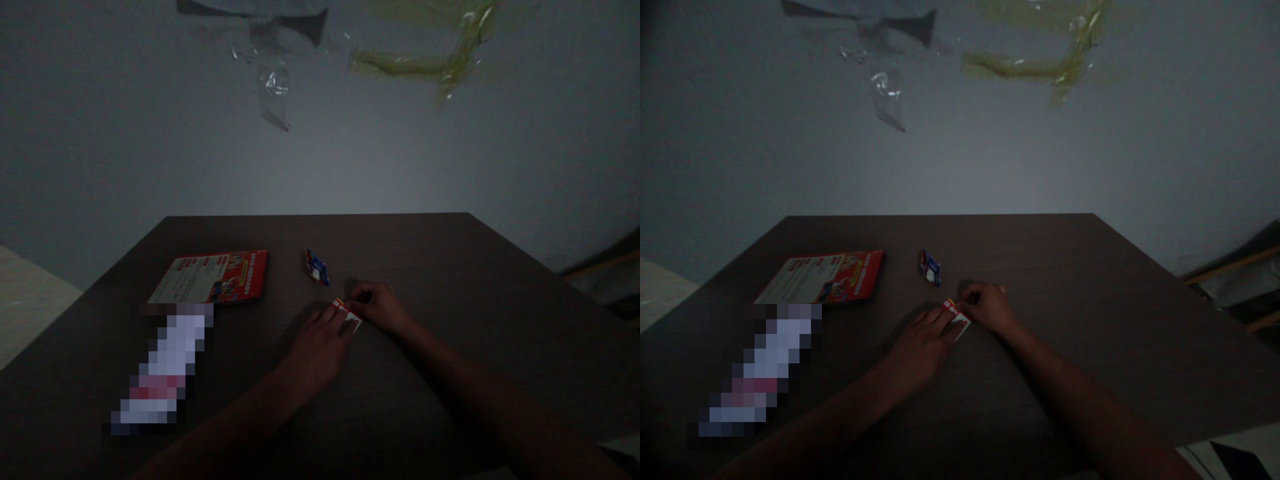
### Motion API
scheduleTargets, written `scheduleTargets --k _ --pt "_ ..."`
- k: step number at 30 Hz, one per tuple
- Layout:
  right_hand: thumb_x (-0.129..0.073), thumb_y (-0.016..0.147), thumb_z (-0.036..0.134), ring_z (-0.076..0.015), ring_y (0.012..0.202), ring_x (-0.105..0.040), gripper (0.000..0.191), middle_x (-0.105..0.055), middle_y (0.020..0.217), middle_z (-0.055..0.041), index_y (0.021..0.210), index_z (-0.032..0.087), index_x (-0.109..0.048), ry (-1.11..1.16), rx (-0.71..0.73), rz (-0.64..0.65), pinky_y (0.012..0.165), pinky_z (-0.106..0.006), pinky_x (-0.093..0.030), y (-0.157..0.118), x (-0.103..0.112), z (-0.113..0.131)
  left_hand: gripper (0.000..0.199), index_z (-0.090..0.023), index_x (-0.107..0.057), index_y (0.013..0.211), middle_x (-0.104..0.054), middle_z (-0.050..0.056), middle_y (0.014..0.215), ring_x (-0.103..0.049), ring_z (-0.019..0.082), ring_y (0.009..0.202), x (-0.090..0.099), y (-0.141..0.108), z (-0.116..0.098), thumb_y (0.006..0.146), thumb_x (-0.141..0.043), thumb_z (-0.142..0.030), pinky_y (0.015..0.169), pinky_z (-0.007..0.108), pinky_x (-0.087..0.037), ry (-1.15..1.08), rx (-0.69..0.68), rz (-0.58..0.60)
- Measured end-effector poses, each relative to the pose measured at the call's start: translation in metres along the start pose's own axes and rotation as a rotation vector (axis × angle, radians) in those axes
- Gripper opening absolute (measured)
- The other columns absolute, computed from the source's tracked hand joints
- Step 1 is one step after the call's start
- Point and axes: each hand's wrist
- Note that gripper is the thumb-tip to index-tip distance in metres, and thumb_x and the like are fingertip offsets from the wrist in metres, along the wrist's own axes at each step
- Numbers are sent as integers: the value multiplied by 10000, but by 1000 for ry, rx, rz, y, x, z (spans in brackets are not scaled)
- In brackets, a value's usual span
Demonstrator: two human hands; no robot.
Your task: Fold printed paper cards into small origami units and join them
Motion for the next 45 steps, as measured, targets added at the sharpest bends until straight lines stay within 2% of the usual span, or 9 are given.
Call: scheduleTargets --k 10,21,25,29,32,38,40,45 --pt "-670 716 367 -150 647 -598 165 -683 694 -15 713 203 -684 -48 -36 -12 649 -270 -380 24 -6 9 404 -204 -449 1295 -497 100 1247 -428 258 1162 7 3 0 893 -414 -192 931 416 -386 -29 -12 24" --pt "-663 730 319 -146 673 -607 131 -686 707 -7 743 194 -698 30 -5 56 654 -258 -403 22 -3 -2 378 -235 -522 1226 -526 59 1222 -444 231 1160 8 -2 3 861 -471 -154 966 388 -378 -103 -33 -11" --pt "-672 717 331 -155 682 -607 137 -678 706 -2 746 199 -694 37 -15 62 646 -261 -410 15 3 -13 276 -224 -603 1100 -574 54 1167 -490 223 1117 10 -2 7 872 -464 -154 965 389 -377 -99 -13 -4" --pt "-651 733 331 -159 683 -597 134 -667 707 -6 738 202 -685 30 -19 40 640 -266 -412 0 10 -18 243 -205 -630 1043 -558 66 1235 -459 229 1176 11 -4 11 865 -476 -149 984 392 -356 -69 42 -41" --pt "-658 727 313 -165 690 -595 111 -670 724 -16 742 209 -693 29 -6 48 639 -270 -412 -11 14 -17 261 -204 -622 1056 -541 71 1258 -463 239 1159 11 -4 12 853 -472 -139 950 403 -370 -17 97 -60" --pt "-658 730 289 -176 708 -587 88 -661 713 -14 772 224 -700 -13 -29 83 664 -287 -406 -29 14 -3 236 -173 -605 1034 -566 99 1087 -494 252 1037 8 1 11 838 -475 -154 861 401 -411 42 170 -73" --pt "-668 720 296 -177 707 -583 131 -658 740 -20 822 217 -692 -29 -50 65 663 -292 -407 -32 12 0 199 -158 -606 985 -564 100 1040 -499 245 1000 5 4 10 854 -455 -164 850 398 -416 33 189 -87" --pt "-681 704 344 -188 731 -582 413 -646 776 -18 1093 222 -619 -34 -47 23 692 -318 -414 -34 11 -2 183 -168 -590 967 -546 88 1025 -491 225 968 -3 8 9 903 -430 -230 847 394 -413 -5 230 -154"
Point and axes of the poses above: each hand's wrist, its own y-axis towards the middle knuckle, its own x-axis out of the back of the hand, z = x × y
